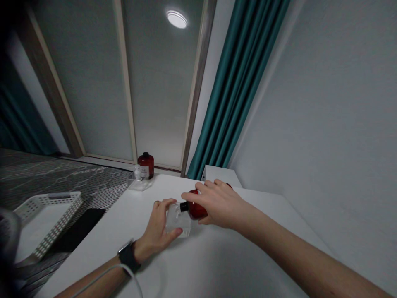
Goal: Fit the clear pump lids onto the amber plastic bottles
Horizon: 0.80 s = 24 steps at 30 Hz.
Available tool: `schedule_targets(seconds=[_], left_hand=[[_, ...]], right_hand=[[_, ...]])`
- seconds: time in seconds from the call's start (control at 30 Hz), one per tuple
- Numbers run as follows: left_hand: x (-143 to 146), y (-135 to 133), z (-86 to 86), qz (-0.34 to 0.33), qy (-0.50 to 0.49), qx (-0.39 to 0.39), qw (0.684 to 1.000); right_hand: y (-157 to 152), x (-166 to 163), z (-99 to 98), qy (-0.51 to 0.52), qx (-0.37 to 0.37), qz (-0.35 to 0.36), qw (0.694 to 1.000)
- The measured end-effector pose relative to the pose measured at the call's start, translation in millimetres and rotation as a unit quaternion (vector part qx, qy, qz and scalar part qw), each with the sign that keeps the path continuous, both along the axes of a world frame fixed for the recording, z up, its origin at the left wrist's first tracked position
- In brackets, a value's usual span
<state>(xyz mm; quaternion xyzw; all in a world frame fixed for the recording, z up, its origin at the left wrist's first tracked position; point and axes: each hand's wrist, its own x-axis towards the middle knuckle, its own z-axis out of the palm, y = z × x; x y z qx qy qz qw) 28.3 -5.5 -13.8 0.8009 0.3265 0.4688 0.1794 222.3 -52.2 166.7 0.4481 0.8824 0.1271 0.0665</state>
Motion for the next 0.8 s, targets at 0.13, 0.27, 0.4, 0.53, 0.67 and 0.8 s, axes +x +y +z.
schedule_targets(seconds=[0.13,0.27,0.4,0.53,0.67,0.8], left_hand=[[0.2,0.2,0.3,0.000,-0.002,0.009,1.000],[-0.6,-0.1,0.1,-0.001,0.002,-0.005,1.000],[-1.0,0.0,-1.1,-0.002,0.002,0.000,1.000],[-0.8,0.1,-1.3,-0.001,0.002,0.005,1.000],[-1.1,0.4,-1.5,0.001,-0.003,0.015,1.000],[-1.4,1.1,-3.6,-0.003,0.001,0.022,1.000]], right_hand=[[0.6,0.3,-0.3,-0.002,0.003,0.003,1.000],[1.0,0.4,0.0,-0.003,0.005,0.006,1.000],[0.7,0.1,0.4,-0.007,0.005,0.006,1.000],[-0.1,0.1,0.5,-0.008,0.009,0.005,1.000],[-0.3,0.5,0.6,-0.008,0.010,0.007,1.000],[-0.2,0.4,0.7,-0.007,0.017,0.009,1.000]])
